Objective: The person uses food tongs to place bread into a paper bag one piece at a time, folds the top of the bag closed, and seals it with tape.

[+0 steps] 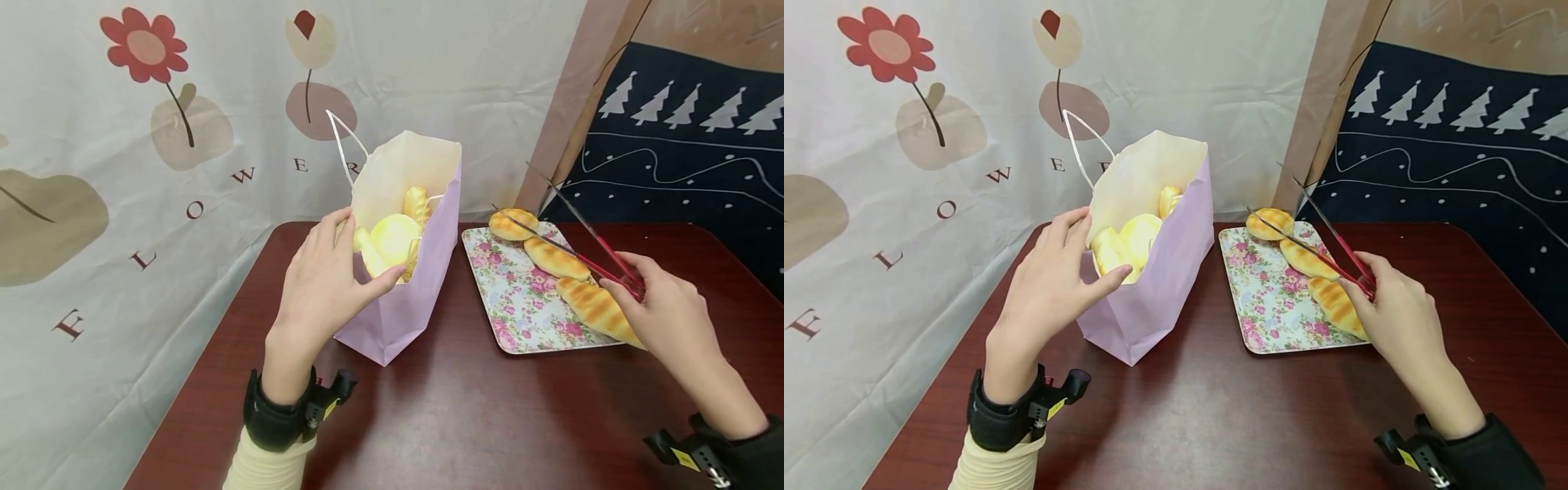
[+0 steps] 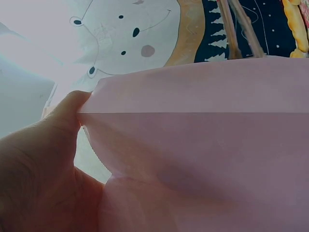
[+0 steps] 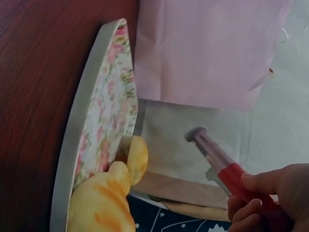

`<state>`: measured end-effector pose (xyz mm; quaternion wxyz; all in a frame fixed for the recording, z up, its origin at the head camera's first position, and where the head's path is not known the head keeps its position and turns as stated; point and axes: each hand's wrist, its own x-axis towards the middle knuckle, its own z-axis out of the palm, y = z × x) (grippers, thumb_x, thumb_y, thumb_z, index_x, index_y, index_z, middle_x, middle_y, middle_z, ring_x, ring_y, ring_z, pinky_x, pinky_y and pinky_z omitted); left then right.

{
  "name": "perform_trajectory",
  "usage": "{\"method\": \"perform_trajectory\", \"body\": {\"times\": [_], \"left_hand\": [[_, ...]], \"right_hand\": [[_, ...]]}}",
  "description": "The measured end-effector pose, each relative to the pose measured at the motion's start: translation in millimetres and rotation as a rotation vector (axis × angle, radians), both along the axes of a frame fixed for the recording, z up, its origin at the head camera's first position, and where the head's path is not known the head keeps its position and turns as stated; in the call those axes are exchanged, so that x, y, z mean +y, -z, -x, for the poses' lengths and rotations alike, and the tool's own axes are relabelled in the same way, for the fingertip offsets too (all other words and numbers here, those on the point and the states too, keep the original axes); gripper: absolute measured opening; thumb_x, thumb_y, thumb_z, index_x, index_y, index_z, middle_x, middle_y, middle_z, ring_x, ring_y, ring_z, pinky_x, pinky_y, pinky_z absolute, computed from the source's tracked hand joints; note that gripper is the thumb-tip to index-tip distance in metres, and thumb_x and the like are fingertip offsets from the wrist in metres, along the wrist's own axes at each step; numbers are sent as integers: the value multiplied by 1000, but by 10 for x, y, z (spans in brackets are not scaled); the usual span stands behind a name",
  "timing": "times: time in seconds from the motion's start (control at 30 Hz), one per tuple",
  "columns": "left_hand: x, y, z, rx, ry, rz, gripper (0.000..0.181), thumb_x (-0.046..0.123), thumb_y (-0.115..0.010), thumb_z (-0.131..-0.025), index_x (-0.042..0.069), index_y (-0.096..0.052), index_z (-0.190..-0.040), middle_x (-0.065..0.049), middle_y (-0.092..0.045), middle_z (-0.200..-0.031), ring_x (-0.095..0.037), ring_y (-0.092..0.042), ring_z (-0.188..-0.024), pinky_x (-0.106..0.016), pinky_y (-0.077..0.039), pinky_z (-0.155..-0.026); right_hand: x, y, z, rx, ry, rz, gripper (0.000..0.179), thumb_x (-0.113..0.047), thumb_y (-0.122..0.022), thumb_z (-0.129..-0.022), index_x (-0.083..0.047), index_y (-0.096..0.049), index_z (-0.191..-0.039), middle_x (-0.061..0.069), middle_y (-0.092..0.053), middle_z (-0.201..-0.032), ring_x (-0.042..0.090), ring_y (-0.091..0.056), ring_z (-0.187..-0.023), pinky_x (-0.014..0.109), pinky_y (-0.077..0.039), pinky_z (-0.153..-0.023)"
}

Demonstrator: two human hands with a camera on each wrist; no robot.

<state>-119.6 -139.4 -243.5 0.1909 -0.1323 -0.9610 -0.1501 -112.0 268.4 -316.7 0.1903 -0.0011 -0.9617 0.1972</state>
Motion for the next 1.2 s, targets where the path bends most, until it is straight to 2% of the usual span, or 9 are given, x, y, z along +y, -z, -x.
{"method": "perform_trajectory", "body": {"times": [0.13, 0.23, 0.33, 0.5, 0.77, 1.07, 1.2], "left_hand": [[0, 3, 1, -4, -2, -1, 89, 67, -60, -83, 3, -49, -143, -7, -43, -151, -27, -45, -136, -45, -44, -110], [0, 5, 2, -7, -3, -4, 89, 67, -60, -83, 3, -49, -143, -7, -42, -151, -27, -45, -136, -45, -43, -110], [-1, 6, 3, -6, -3, -5, 89, 67, -60, -83, 3, -49, -143, -6, -43, -151, -27, -45, -136, -45, -44, -110], [2, 2, 1, -14, -3, -7, 88, 67, -61, -83, 3, -49, -143, -6, -43, -151, -27, -45, -136, -45, -44, -109], [0, 0, 0, -30, -9, -6, 89, 67, -60, -83, 5, -48, -145, -5, -41, -151, -26, -44, -137, -45, -43, -110], [-1, 7, 4, -23, -5, -5, 88, 68, -60, -83, 5, -48, -144, -5, -42, -151, -26, -45, -136, -45, -43, -109], [-3, 7, 3, -21, -9, -3, 89, 68, -60, -82, 5, -48, -145, -5, -42, -151, -26, -45, -137, -45, -43, -110]], "right_hand": [[2, 38, 10, 9, -13, -48, 58, -16, -76, -86, 4, -52, -136, 32, -64, -95, 32, -52, -65, 31, -38, -46], [2, 63, 11, 30, -28, -83, 59, -12, -78, -83, 4, -54, -134, 35, -63, -108, 40, -57, -72, 47, -47, -49], [2, 88, 12, 42, -34, -116, 59, -12, -78, -82, 3, -55, -134, 38, -60, -117, 47, -59, -82, 63, -49, -62], [12, 117, 18, 22, -35, -163, 60, -14, -79, -82, 0, -55, -135, 38, -60, -117, 47, -59, -82, 63, -49, -61], [31, 194, 53, 17, -48, -195, 60, -12, -80, -81, -3, -55, -135, 38, -62, -107, 42, -58, -71, 58, -49, -56], [-41, 268, 128, -17, -22, -179, 60, -9, -76, -80, 3, -53, -134, 37, -54, -116, 49, -57, -81, 65, -49, -67], [-68, 282, 135, 40, -43, -190, 56, -5, -76, -78, 9, -55, -129, 36, -53, -122, 51, -57, -94, 66, -49, -73]]}}
